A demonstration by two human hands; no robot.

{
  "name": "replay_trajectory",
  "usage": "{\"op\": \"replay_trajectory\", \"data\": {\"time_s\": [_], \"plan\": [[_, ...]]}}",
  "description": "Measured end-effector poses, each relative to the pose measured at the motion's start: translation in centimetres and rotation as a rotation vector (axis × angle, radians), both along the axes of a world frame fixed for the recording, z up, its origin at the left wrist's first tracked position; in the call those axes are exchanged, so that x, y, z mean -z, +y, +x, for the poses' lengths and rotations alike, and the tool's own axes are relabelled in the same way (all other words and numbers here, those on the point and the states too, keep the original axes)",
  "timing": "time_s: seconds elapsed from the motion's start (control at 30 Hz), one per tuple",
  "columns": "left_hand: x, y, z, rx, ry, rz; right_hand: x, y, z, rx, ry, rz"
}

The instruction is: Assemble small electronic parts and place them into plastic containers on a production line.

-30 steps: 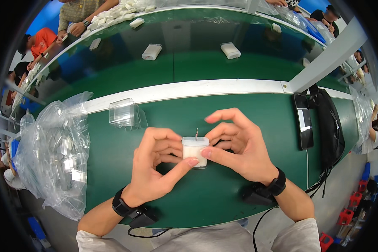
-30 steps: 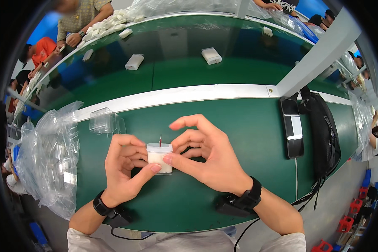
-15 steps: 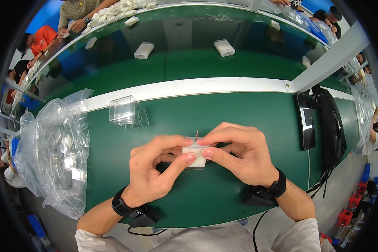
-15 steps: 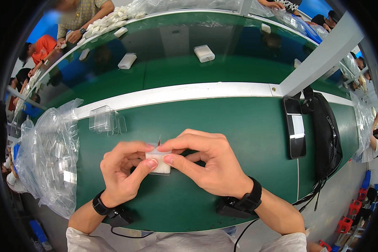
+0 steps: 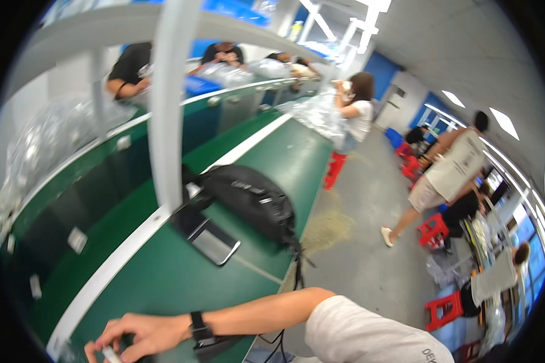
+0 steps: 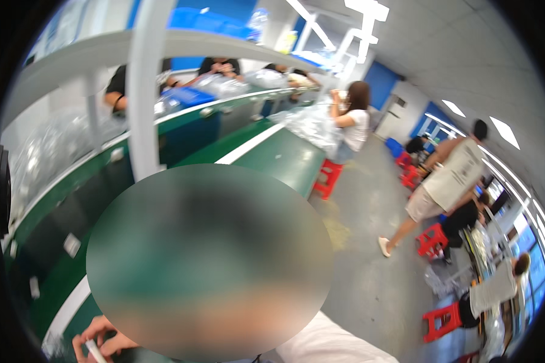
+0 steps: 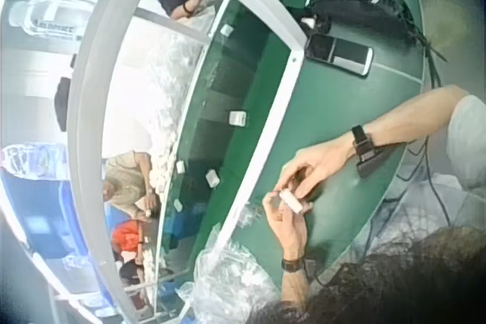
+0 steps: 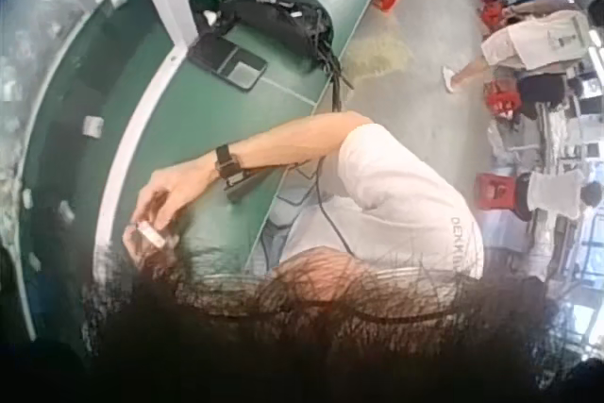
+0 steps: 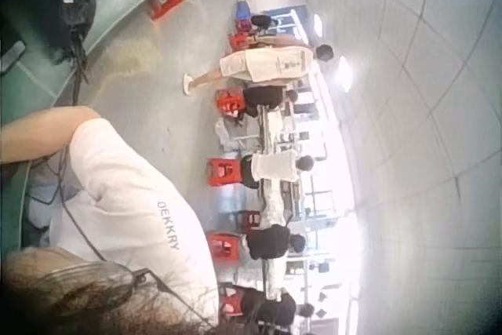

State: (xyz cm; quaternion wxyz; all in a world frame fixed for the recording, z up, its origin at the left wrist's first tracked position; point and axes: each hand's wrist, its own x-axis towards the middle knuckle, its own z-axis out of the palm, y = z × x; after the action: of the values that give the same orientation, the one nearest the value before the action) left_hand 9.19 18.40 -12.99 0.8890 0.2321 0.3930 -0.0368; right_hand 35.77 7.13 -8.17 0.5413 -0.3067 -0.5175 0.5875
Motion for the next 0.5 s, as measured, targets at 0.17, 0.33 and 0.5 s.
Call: {"op": "replay_trajectory", "data": {"time_s": [0.17,0.33,0.5], "plan": [[-8.5,-6.6,1.2,-0.339,-0.294,0.713,-2.7,-0.2,-2.4,-0.045,0.091,-0.048],[-9.0,-7.1,1.7,-0.324,-0.216,0.998,-2.3,0.7,-2.1,-0.043,-0.010,-0.106],[-8.5,-6.9,2.4,-0.300,-0.215,1.340,-1.1,1.1,-1.9,-0.023,-0.019,-0.086]]}}
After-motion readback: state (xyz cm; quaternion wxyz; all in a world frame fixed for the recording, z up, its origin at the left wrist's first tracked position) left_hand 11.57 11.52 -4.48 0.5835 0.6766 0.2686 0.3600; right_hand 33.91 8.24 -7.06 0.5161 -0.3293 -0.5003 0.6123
